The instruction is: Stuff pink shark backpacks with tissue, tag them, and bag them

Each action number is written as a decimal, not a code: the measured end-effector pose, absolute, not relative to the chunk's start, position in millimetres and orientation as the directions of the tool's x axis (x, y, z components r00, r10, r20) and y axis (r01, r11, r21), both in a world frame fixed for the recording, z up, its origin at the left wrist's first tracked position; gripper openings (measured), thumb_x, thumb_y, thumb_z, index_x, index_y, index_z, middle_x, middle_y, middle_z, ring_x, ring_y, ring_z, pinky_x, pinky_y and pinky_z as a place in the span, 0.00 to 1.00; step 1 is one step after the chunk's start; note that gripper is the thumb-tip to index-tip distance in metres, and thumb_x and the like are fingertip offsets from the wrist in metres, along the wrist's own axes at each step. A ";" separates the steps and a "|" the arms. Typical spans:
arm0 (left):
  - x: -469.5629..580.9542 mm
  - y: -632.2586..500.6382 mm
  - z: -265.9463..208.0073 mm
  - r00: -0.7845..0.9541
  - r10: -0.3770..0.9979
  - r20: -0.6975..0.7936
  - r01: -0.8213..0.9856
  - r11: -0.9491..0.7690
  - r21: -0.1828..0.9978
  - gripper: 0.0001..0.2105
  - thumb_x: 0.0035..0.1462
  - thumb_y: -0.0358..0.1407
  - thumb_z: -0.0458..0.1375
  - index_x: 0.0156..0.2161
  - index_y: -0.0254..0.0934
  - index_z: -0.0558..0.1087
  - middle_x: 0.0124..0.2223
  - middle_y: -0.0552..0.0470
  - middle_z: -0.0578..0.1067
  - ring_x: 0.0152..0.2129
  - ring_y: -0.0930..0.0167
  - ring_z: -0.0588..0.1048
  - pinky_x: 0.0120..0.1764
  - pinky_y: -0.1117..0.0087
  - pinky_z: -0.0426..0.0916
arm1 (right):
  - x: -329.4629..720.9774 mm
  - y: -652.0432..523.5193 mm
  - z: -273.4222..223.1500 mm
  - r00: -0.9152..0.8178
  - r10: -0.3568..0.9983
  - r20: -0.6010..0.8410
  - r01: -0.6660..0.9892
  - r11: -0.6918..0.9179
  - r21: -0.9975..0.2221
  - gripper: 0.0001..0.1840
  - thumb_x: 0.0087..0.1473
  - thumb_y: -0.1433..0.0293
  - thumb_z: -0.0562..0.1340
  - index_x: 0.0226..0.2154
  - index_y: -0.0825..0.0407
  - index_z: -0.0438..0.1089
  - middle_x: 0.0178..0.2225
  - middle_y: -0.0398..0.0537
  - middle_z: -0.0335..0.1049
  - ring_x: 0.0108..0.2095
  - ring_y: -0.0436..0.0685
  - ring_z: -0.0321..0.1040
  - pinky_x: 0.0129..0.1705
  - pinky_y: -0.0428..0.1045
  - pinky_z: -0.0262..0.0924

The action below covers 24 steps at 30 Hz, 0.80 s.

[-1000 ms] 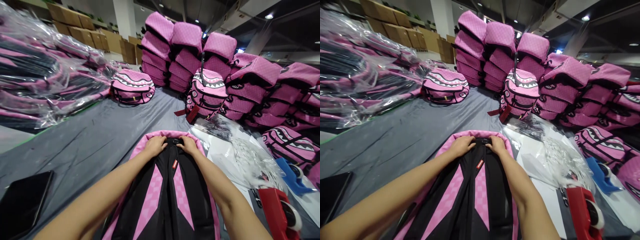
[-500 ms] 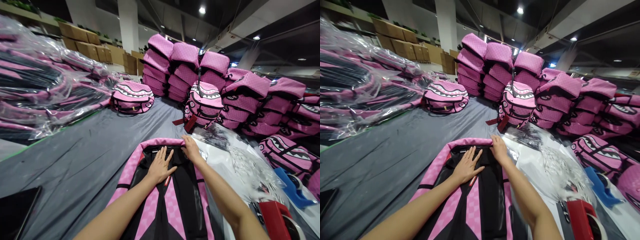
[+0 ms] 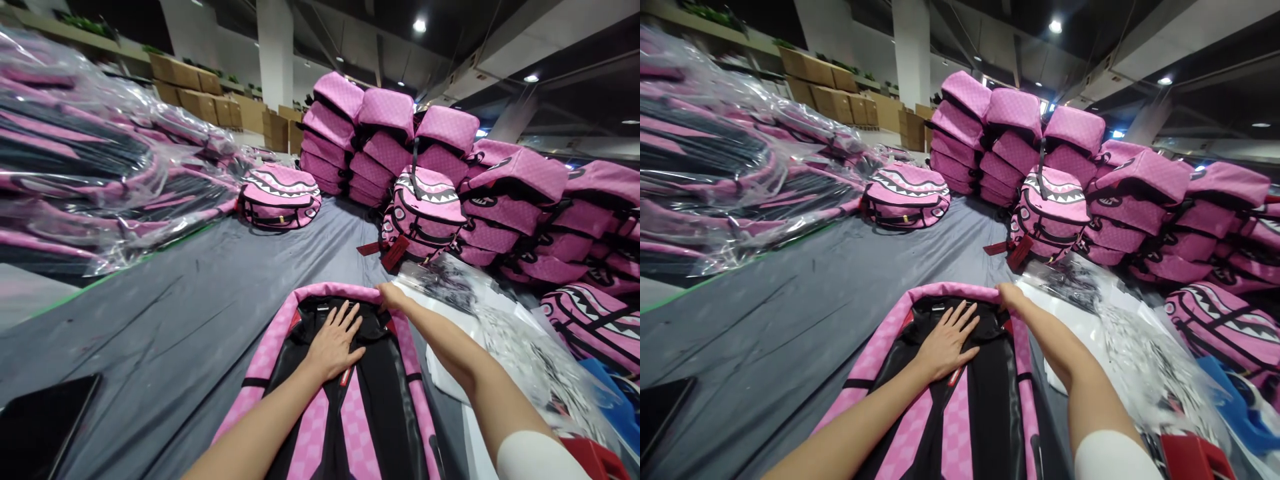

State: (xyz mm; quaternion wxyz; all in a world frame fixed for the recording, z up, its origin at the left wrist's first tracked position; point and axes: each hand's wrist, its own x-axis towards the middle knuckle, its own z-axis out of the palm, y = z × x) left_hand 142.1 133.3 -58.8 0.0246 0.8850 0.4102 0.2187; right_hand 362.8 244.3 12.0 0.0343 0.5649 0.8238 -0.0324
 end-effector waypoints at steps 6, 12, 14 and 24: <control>142.4 133.5 -59.7 0.538 0.759 0.365 0.729 -0.637 0.250 0.31 0.62 0.56 0.53 0.64 0.41 0.67 0.71 0.44 0.58 0.69 0.53 0.51 0.67 0.48 0.48 | 303.3 218.6 39.4 -0.571 0.818 0.069 0.821 0.570 0.032 0.08 0.51 0.75 0.70 0.37 0.54 0.76 0.40 0.59 0.76 0.44 0.64 0.72 0.46 0.55 0.64; 140.3 129.8 -57.5 0.529 0.789 0.313 0.750 -0.607 0.264 0.27 0.63 0.55 0.52 0.58 0.40 0.73 0.58 0.42 0.75 0.57 0.54 0.70 0.62 0.51 0.57 | 206.6 216.8 33.1 -0.805 0.589 0.078 0.590 0.807 -0.006 0.05 0.62 0.69 0.64 0.39 0.45 0.77 0.42 0.43 0.75 0.45 0.54 0.69 0.48 0.47 0.61; 140.7 130.0 -54.9 0.529 0.786 0.320 0.747 -0.610 0.263 0.28 0.63 0.55 0.52 0.59 0.40 0.72 0.59 0.41 0.74 0.59 0.55 0.68 0.64 0.52 0.55 | 214.5 218.8 27.4 -0.785 0.613 0.089 0.616 0.788 0.012 0.05 0.62 0.71 0.64 0.35 0.49 0.77 0.38 0.45 0.75 0.42 0.55 0.69 0.46 0.48 0.62; 141.8 127.0 -48.4 0.521 0.794 0.313 0.750 -0.601 0.275 0.29 0.63 0.54 0.53 0.61 0.38 0.70 0.62 0.40 0.71 0.63 0.56 0.64 0.67 0.51 0.51 | 216.0 226.4 33.6 -0.698 0.705 0.125 0.714 0.699 0.040 0.20 0.57 0.68 0.70 0.52 0.46 0.71 0.52 0.51 0.71 0.53 0.59 0.68 0.50 0.51 0.62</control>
